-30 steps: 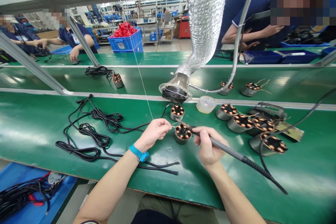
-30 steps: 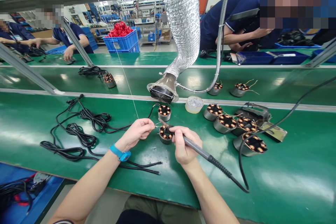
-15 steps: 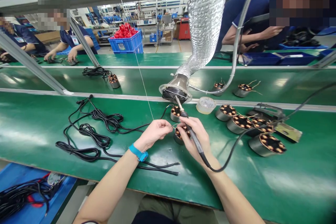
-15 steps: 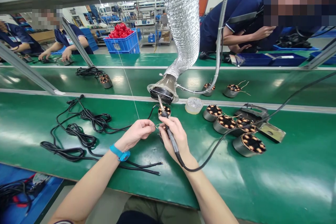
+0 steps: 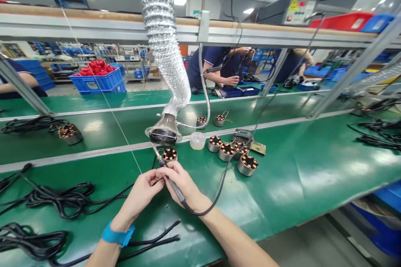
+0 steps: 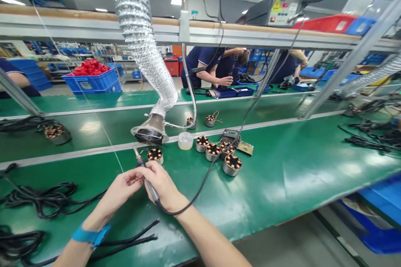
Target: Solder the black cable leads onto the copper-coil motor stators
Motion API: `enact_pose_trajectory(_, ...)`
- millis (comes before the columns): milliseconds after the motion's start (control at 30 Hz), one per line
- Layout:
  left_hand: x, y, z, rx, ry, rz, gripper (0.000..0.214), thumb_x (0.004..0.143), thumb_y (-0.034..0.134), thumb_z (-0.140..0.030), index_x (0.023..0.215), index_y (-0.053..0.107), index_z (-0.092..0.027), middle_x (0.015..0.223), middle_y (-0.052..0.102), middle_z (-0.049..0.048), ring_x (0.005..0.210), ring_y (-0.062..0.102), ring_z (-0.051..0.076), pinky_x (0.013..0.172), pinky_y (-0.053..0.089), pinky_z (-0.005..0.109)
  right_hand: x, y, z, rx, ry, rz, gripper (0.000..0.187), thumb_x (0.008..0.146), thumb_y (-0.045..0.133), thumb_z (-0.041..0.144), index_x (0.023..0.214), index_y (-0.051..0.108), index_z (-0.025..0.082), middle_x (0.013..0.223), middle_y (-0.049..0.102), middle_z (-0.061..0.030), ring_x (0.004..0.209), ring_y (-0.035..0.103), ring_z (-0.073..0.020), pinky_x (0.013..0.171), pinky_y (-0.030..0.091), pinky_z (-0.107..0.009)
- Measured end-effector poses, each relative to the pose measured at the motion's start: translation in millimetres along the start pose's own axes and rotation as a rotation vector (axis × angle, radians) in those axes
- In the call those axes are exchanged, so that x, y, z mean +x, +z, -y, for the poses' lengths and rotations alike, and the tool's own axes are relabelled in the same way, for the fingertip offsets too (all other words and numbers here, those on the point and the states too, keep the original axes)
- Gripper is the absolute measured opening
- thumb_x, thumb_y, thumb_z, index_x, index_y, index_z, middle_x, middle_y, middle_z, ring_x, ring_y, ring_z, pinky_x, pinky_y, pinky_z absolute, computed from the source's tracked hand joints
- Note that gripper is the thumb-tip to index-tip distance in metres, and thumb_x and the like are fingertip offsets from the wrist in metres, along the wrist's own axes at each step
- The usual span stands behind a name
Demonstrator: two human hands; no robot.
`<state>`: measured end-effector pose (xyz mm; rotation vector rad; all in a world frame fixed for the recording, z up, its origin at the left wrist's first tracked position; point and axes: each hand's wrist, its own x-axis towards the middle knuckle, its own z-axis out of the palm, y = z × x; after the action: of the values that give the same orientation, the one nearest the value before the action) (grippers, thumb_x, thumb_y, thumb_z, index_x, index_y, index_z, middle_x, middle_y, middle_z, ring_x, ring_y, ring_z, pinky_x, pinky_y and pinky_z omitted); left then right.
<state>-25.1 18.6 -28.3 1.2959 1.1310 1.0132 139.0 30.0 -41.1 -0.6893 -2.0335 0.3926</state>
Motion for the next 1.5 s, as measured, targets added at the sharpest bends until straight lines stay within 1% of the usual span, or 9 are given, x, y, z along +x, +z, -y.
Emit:
enact_pose_trajectory(100, 0, -0.2, -1, 0.010, -0.029, 0.013, 0.032, 0.066, 0.079, -0.035, 0.087, 0.069, -0.013, 0.074, 0.065, 0.0023, 0.072, 0.060, 0.017, 0.067, 0.046, 0.025, -2, 1, 3, -0.030, 0.013, -0.014, 0.045, 0.088, 0.047, 0.005, 0.126, 0.057, 0.026, 0.106, 0.052, -0.0053, 0.094, 0.058, -0.0160, 0.086, 0.051, -0.027)
enact_pose_trajectory(200, -1, -2.4, -2, 0.043, -0.098, 0.063, 0.036, 0.068, 0.078, -0.044, 0.085, 0.067, -0.013, 0.062, 0.054, -0.0030, 0.049, 0.044, 0.009, 0.048, 0.034, 0.021, -5, -2, 4, -0.046, 0.009, -0.033, 0.044, 0.087, 0.047, 0.005, 0.124, 0.058, 0.026, 0.104, 0.053, -0.0051, 0.093, 0.058, -0.0161, 0.085, 0.051, -0.027)
enact_pose_trajectory(333, -1, -7.0, 0, -0.008, -0.155, 0.134, 0.039, 0.074, 0.075, -0.050, 0.074, 0.059, -0.014, 0.058, 0.043, -0.0057, 0.046, 0.033, 0.006, 0.046, 0.027, 0.020, -8, -6, 3, -0.032, 0.011, -0.039, 0.046, 0.083, 0.049, 0.003, 0.124, 0.056, 0.023, 0.105, 0.052, -0.0065, 0.090, 0.058, -0.0154, 0.082, 0.051, -0.025)
enact_pose_trajectory(500, 1, -9.2, 2, -0.166, -0.230, 0.171, 0.040, 0.072, 0.079, -0.047, 0.073, 0.059, -0.013, 0.061, 0.040, -0.0061, 0.048, 0.019, 0.003, 0.045, 0.014, 0.020, -11, -7, 4, -0.014, 0.058, -0.016, 0.048, 0.082, 0.050, 0.002, 0.124, 0.055, 0.023, 0.104, 0.051, -0.0058, 0.090, 0.058, -0.0150, 0.083, 0.050, -0.024)
enact_pose_trajectory(733, 4, -8.3, 8, -0.279, -0.257, 0.177, 0.038, 0.075, 0.079, -0.044, 0.078, 0.059, -0.011, 0.063, 0.039, -0.0066, 0.048, 0.014, 0.001, 0.045, 0.007, 0.020, -12, -6, 6, -0.045, 0.022, -0.023, 0.044, 0.084, 0.047, 0.004, 0.122, 0.057, 0.024, 0.100, 0.052, -0.0057, 0.084, 0.058, -0.0158, 0.077, 0.051, -0.026)
enact_pose_trajectory(1000, 7, -10.6, 10, -0.310, -0.251, 0.153, 0.038, 0.072, 0.080, -0.041, 0.071, 0.057, -0.011, 0.061, 0.042, -0.0064, 0.045, 0.015, -0.001, 0.043, 0.007, 0.019, -22, -12, 16, 0.187, 0.208, -0.098, 0.041, 0.086, 0.051, 0.005, 0.122, 0.056, 0.025, 0.107, 0.053, -0.0051, 0.081, 0.060, -0.0121, 0.077, 0.052, -0.024)
enact_pose_trajectory(1200, 5, -8.9, 4, -0.299, -0.252, 0.138, 0.035, 0.070, 0.079, -0.038, 0.071, 0.058, -0.010, 0.061, 0.046, -0.0047, 0.043, 0.019, -0.001, 0.043, 0.006, 0.020, -18, -3, 8, 0.190, 0.321, -0.252, 0.032, 0.089, 0.052, 0.009, 0.116, 0.059, 0.024, 0.104, 0.055, -0.0042, 0.078, 0.059, -0.0128, 0.077, 0.052, -0.026)
enact_pose_trajectory(1400, 5, -8.6, -1, -0.198, -0.232, 0.097, 0.029, 0.072, 0.075, -0.034, 0.071, 0.058, -0.011, 0.060, 0.044, -0.0052, 0.043, 0.023, 0.000, 0.042, 0.009, 0.020, -14, 0, 5, 0.196, 0.383, -0.278, 0.031, 0.086, 0.059, 0.013, 0.114, 0.061, 0.025, 0.100, 0.055, -0.0025, 0.071, 0.060, -0.0119, 0.073, 0.054, -0.026)
enact_pose_trajectory(1500, 5, -9.4, 1, -0.175, -0.232, 0.107, 0.027, 0.074, 0.072, -0.034, 0.072, 0.058, -0.011, 0.059, 0.044, -0.0055, 0.042, 0.024, 0.000, 0.042, 0.009, 0.021, -13, -3, 9, 0.176, 0.389, -0.308, 0.028, 0.086, 0.062, 0.016, 0.113, 0.063, 0.024, 0.097, 0.058, -0.0019, 0.077, 0.063, -0.0136, 0.074, 0.054, -0.026)
